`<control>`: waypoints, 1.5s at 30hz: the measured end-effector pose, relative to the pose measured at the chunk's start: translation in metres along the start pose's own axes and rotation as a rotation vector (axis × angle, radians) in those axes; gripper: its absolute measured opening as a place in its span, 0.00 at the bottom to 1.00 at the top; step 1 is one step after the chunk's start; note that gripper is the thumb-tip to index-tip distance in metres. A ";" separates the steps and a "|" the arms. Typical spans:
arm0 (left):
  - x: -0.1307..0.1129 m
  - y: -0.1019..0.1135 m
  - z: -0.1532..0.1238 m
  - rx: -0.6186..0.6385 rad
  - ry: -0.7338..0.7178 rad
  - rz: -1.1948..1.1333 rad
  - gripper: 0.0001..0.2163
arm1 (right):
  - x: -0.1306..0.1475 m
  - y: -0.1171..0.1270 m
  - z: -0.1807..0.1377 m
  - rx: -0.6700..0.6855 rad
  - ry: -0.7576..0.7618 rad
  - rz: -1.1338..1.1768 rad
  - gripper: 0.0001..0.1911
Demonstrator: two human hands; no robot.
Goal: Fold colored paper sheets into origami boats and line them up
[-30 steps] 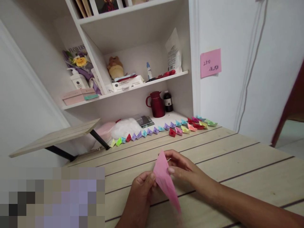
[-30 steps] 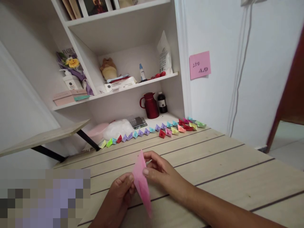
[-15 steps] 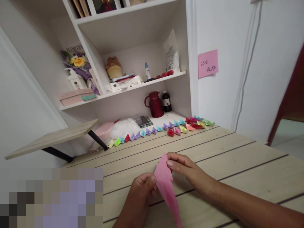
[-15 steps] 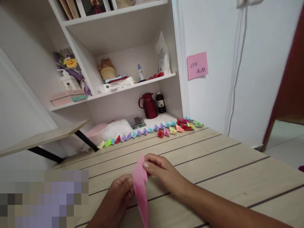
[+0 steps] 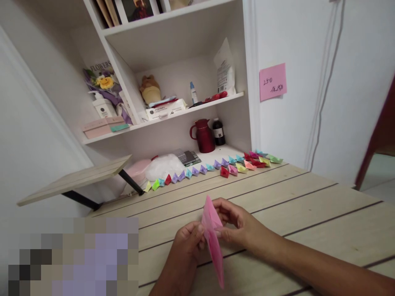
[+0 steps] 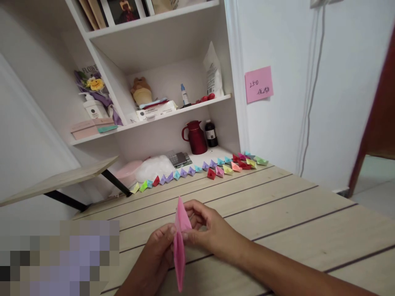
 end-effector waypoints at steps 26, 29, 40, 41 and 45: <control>-0.006 -0.003 0.000 -0.064 -0.032 0.002 0.17 | 0.005 0.012 -0.001 -0.157 -0.003 -0.132 0.24; -0.003 -0.002 0.001 -0.043 -0.016 -0.022 0.15 | 0.006 0.013 -0.002 -0.146 -0.007 -0.116 0.25; -0.007 -0.006 -0.002 -0.038 -0.031 -0.028 0.15 | 0.009 0.008 -0.003 -0.078 -0.057 -0.107 0.29; -0.007 -0.006 -0.002 -0.031 -0.028 -0.031 0.15 | 0.007 0.008 -0.003 -0.073 -0.058 -0.103 0.28; -0.007 -0.005 -0.002 -0.023 -0.018 -0.026 0.15 | 0.002 0.009 -0.003 -0.034 -0.052 -0.097 0.28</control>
Point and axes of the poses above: each hand's wrist, its own z-axis towards the middle knuckle, its own y-axis out of the back of the hand, x = y × z, the point moved 3 cm from there along z, towards the middle knuckle, and after that the axes turned 6 degrees about -z, right-handed, at the moved point
